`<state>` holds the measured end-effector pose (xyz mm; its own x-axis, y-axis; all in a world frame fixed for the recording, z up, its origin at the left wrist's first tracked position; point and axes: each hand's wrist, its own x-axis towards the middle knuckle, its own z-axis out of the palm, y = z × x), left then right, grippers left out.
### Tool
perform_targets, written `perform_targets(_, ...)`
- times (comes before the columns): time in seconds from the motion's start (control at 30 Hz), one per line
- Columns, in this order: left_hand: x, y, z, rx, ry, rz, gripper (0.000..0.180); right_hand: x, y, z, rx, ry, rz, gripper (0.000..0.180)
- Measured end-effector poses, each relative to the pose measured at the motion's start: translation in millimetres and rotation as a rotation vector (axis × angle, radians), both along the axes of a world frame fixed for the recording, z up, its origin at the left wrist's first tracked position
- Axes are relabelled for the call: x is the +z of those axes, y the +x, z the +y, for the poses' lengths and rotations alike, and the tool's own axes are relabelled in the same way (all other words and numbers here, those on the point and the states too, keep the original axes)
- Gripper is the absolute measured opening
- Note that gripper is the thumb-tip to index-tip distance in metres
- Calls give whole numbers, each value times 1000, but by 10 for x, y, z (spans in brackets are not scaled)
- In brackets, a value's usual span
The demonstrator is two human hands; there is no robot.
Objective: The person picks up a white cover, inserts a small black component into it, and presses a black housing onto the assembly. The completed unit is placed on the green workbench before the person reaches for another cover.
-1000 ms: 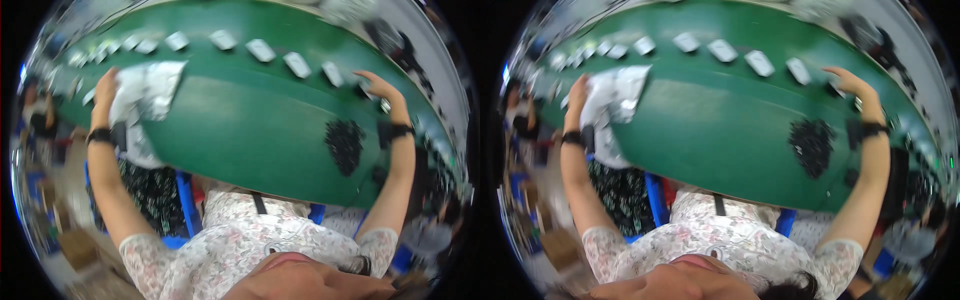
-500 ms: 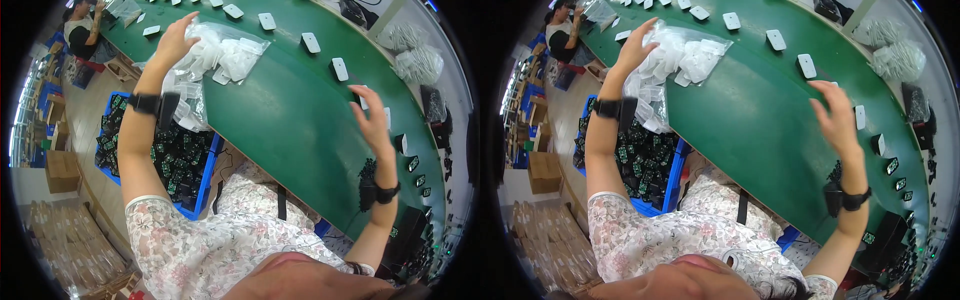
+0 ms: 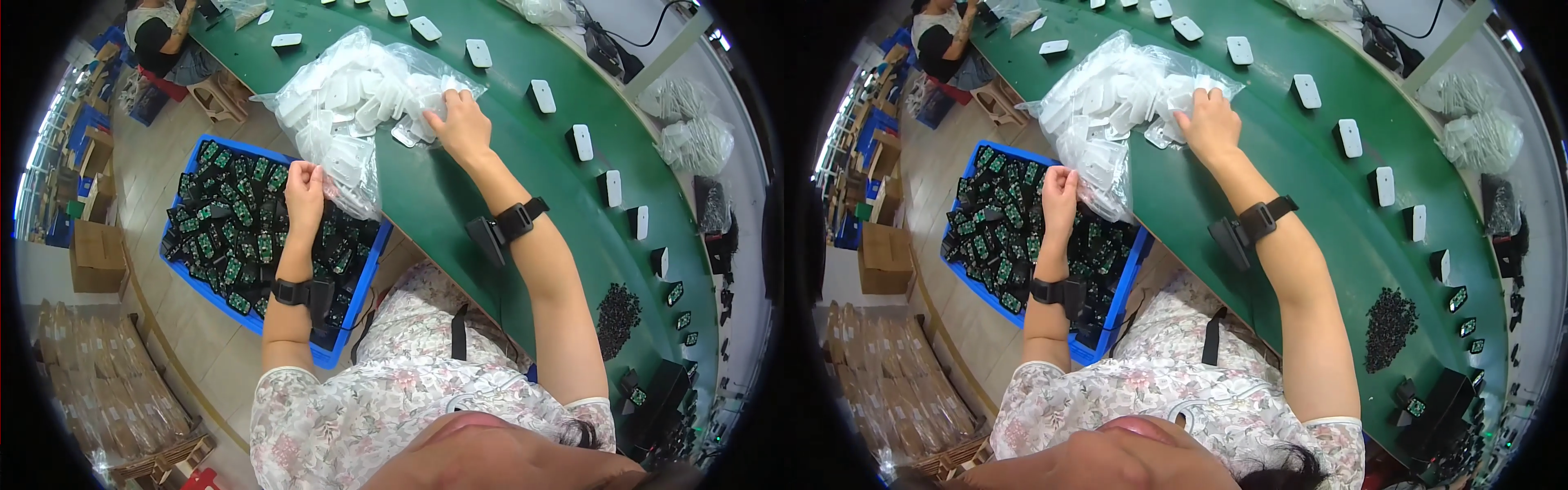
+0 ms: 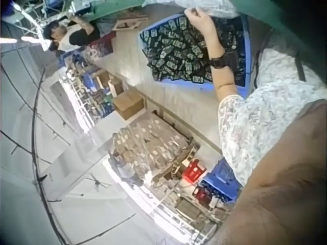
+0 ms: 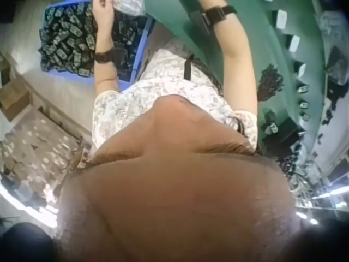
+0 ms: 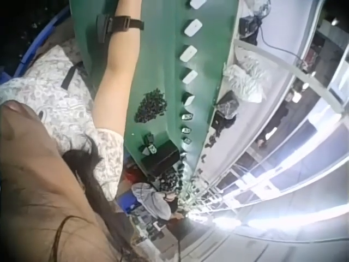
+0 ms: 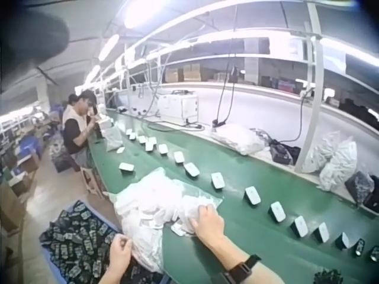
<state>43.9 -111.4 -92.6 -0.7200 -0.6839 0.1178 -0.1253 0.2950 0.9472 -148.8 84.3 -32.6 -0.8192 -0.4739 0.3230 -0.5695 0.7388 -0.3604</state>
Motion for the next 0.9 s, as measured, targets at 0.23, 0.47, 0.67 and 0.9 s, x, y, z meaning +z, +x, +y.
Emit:
perform_targets(0.23,419,-553,623,-143,501,681,10,401,-260,27,-26,-144,90,26)
perform_targets(0.47,203,-697,1162,-216,391,599,11,760,-182,277,164,-291,175,16)
perform_targets(0.67,277,-64,961,15,-178,211,24,446,-262,802,48,-439,-166,19)
perform_targets(0.9,534,-1111,906,-293,-718,423,28,587,-115,422,264,-698,-349,19)
